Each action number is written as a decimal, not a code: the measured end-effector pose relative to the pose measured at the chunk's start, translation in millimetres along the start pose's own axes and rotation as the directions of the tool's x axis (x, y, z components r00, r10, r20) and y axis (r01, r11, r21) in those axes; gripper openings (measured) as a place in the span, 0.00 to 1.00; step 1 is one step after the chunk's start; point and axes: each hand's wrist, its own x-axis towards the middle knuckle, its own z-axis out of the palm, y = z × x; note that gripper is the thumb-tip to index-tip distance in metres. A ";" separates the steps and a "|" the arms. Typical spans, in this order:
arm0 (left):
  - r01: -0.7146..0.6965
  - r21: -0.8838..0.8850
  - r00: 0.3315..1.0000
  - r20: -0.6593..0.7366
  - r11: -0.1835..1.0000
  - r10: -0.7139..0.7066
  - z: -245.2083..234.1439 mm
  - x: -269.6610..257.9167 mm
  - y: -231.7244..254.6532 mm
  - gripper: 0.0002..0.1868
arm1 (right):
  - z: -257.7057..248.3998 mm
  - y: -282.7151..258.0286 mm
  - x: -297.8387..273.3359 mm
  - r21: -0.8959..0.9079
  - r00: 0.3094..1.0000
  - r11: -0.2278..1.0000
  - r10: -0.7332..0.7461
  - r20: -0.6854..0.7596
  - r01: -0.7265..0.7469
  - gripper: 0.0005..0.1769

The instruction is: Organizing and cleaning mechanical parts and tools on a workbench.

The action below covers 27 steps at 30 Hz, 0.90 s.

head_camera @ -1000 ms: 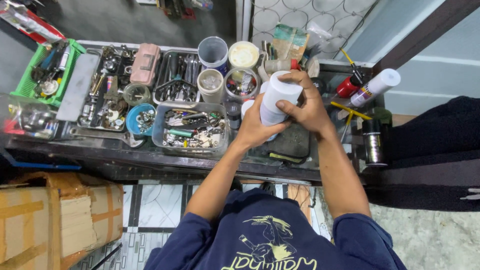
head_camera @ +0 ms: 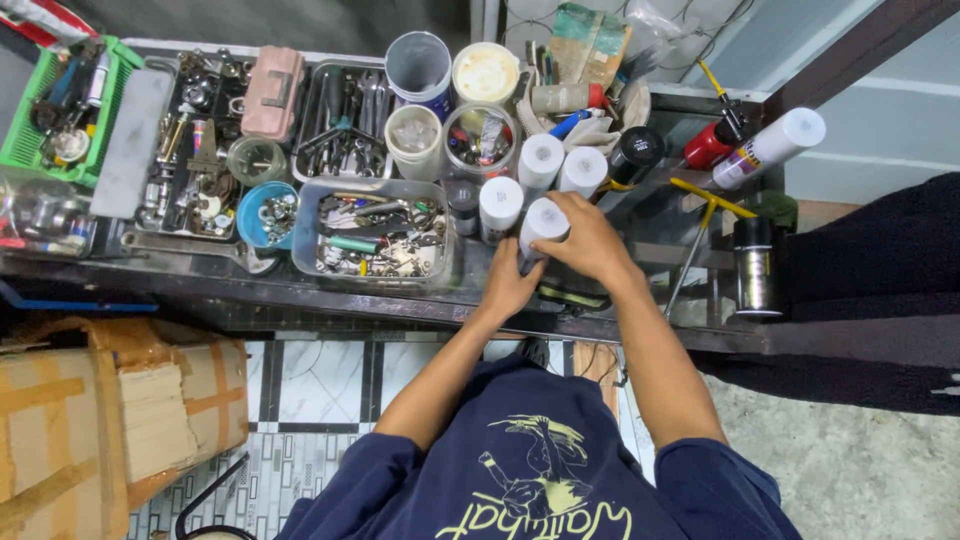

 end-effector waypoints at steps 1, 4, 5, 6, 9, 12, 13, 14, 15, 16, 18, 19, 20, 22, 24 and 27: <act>0.000 0.000 1.000 0.001 1.000 0.000 5.2 0.6 -7.6 0.31 | -0.5 -0.4 1.1 0.000 1.000 1.000 0.001 0.000 -0.001 0.44; -0.017 0.090 0.999 -0.038 0.996 0.020 26.3 -2.3 -38.0 0.37 | -1.8 -1.6 1.5 -0.013 0.999 0.999 0.043 -0.026 -0.043 0.44; -0.010 0.110 0.997 -0.077 0.994 0.018 36.8 -4.2 -52.2 0.40 | -3.4 -2.0 1.3 -0.031 0.997 0.999 0.027 -0.069 -0.029 0.44; -0.002 0.129 0.993 -0.116 0.992 0.017 47.1 -5.9 -66.4 0.43 | -5.1 -2.5 1.6 -0.049 0.994 0.999 0.009 -0.111 -0.015 0.43; 0.148 0.040 0.988 0.037 0.988 -0.150 38.8 -19.2 -39.0 0.45 | -14.2 -7.2 5.2 -0.054 0.983 0.997 0.045 -0.176 -0.055 0.44; 0.158 -0.009 0.978 0.136 0.987 -0.155 43.6 -25.7 -26.6 0.40 | -18.4 -7.6 7.0 -0.040 0.979 0.999 0.026 -0.200 -0.034 0.45; 0.156 -0.009 0.978 0.139 0.988 -0.153 48.0 -24.8 -29.4 0.40 | -17.1 -6.9 6.6 -0.040 0.979 0.999 0.028 -0.202 -0.036 0.45; 0.079 0.004 0.985 0.152 0.997 -0.079 52.4 -23.8 -32.4 0.38 | -15.6 -6.3 6.6 -0.050 0.979 0.998 0.035 -0.199 -0.046 0.45; 0.001 0.016 0.986 0.167 1.000 -0.004 56.6 -23.0 -35.3 0.36 | -14.1 -5.9 6.5 -0.060 0.980 0.997 0.043 -0.195 -0.056 0.45; 0.001 0.016 0.986 0.167 1.000 -0.004 56.8 -21.7 -33.8 0.36 | -11.5 -5.7 6.0 -0.060 0.980 0.997 0.042 -0.195 -0.055 0.45; -0.060 -0.016 0.972 0.226 0.998 0.062 56.6 -19.3 -31.0 0.35 | -5.7 -5.5 4.9 -0.030 0.980 0.997 0.067 -0.187 -0.074 0.45; -0.060 -0.015 0.972 0.226 0.998 0.062 53.6 -18.9 -28.8 0.35 | -2.9 -6.4 5.2 -0.029 0.980 0.997 0.067 -0.187 -0.073 0.45; -0.055 -0.018 0.971 0.232 0.998 0.058 50.8 -18.3 -26.4 0.35 | -0.5 -6.9 5.3 -0.045 0.983 0.996 0.063 -0.171 -0.072 0.45; -0.053 -0.021 0.969 0.240 0.998 0.056 44.3 -16.6 -22.2 0.34 | 5.3 -5.5 6.4 -0.062 0.986 0.996 0.060 -0.158 -0.071 0.45; 0.041 -0.031 0.990 0.138 0.999 -0.037 35.9 -16.1 -19.7 0.31 | 13.8 -1.9 7.9 -0.099 0.989 0.994 0.036 -0.146 -0.050 0.45; -0.013 -0.037 1.000 0.019 0.999 0.014 29.8 -7.9 -35.1 0.30 | 18.7 -2.1 8.2 -0.139 0.987 0.989 0.024 -0.162 -0.046 0.47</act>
